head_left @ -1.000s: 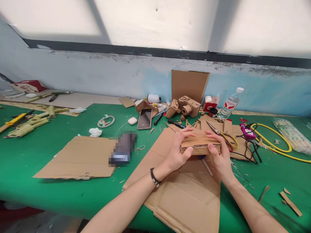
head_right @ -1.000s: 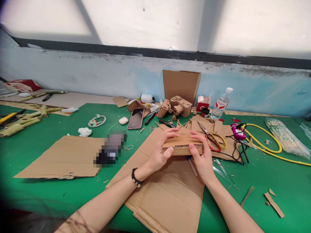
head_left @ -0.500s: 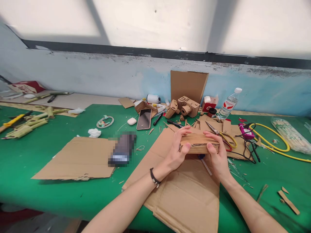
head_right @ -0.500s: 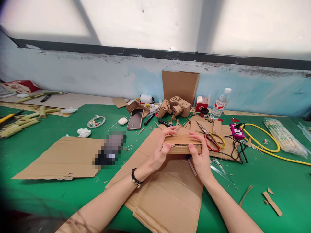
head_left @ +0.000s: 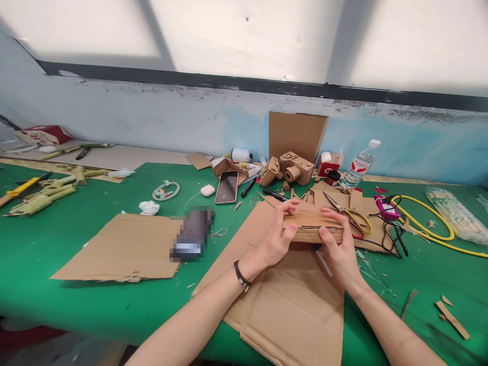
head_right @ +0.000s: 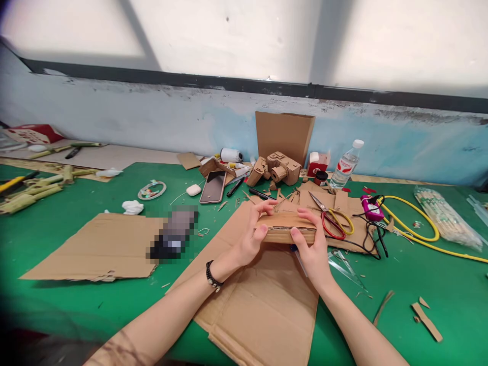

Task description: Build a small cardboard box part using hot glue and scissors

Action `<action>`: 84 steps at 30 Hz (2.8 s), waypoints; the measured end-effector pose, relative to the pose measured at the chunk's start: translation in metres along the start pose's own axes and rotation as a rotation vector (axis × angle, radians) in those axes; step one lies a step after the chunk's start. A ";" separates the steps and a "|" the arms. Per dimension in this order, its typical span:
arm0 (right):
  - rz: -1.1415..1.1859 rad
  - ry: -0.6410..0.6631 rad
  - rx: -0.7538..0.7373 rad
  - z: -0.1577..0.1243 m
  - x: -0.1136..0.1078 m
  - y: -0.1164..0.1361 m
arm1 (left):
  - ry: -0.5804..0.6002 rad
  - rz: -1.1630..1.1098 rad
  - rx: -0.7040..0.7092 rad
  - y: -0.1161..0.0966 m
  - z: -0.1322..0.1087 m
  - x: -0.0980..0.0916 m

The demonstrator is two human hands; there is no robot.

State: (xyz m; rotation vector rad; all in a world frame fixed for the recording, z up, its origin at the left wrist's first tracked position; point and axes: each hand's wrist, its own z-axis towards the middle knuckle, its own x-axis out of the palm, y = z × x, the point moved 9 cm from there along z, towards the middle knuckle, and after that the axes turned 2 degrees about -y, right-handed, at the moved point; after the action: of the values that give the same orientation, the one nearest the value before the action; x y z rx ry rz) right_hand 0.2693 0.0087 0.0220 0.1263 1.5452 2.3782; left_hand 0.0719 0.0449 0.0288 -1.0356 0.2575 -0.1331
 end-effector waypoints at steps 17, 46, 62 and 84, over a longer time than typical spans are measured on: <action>0.051 -0.049 -0.054 0.001 -0.002 -0.003 | -0.056 0.032 0.083 -0.027 -0.003 0.000; -0.840 -0.006 -0.070 0.061 -0.089 -0.030 | -0.277 0.322 0.117 -0.030 0.022 -0.079; -1.188 0.081 0.044 0.077 -0.118 -0.073 | -0.249 0.397 0.055 -0.026 0.026 -0.087; -0.544 0.269 -0.360 0.004 0.009 0.015 | -0.255 0.265 0.152 -0.031 0.014 -0.052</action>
State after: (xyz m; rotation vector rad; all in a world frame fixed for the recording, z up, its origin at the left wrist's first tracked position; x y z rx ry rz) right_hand 0.2591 0.0096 0.0363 -0.6314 1.0370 2.2245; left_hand 0.0264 0.0530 0.0704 -0.8487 0.1479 0.2152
